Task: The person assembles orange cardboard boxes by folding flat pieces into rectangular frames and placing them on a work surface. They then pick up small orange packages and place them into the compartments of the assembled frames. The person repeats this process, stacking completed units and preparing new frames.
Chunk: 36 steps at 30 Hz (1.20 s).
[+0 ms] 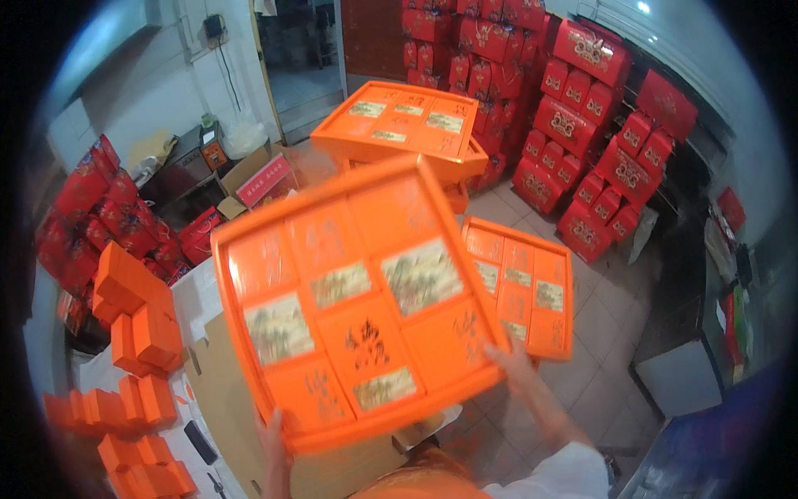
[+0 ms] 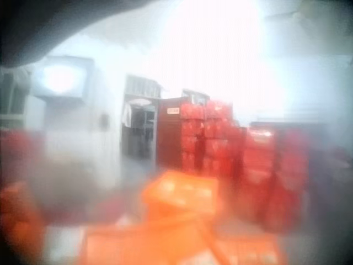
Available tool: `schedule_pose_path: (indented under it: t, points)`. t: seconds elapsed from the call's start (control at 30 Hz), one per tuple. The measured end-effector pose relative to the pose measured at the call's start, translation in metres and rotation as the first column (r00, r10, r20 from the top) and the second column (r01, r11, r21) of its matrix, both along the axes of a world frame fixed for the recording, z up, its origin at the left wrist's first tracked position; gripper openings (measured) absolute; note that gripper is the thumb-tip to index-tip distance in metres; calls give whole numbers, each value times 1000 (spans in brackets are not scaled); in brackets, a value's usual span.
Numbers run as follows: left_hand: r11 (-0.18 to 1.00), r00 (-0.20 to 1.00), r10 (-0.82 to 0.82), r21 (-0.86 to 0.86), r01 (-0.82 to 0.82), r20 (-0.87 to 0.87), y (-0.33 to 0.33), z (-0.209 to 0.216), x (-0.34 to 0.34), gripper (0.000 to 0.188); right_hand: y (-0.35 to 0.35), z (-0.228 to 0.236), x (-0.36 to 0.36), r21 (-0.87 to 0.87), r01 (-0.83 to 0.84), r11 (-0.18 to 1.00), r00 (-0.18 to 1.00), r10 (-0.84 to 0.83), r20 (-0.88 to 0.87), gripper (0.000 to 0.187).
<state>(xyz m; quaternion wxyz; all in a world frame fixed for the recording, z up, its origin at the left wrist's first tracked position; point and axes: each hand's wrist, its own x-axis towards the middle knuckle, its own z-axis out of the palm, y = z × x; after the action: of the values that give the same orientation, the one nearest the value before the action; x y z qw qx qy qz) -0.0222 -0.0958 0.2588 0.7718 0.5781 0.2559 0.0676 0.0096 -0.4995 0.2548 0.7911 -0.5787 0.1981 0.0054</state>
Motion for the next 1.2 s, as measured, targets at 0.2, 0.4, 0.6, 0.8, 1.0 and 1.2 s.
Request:
schedule_pose_path:
  t: [0.2, 0.4, 0.6, 0.8, 1.0, 1.2]
  points:
    - [967, 912, -241, 6, 254, 332, -96, 102, 208, 51, -107, 131, 182, -133, -86, 987, 976, 110, 186, 59]
    - [946, 841, -297, 19, 323, 452, -141, 182, 398, 65, -182, 208, 392, 4, -388, 922, 849, 355, 392, 54]
    - [951, 916, -197, 295, 92, 350, -101, 94, 400, 75, -146, 91, 342, -564, -139, 814, 964, 242, 111, 58]
    - [953, 965, -63, 272, 134, -256, 0, -63, 189, 53, -141, -57, 161, -324, -484, 813, 875, 455, -164, 35]
    - [939, 818, 71, 315, 138, -570, 5, -186, -20, 46, -89, -18, 195, -868, -143, 476, 874, 472, 115, 34]
    - [941, 787, 91, 310, 132, -611, -21, -257, -153, 15, -20, 114, 410, -829, 559, 1, 568, 728, 384, 55]
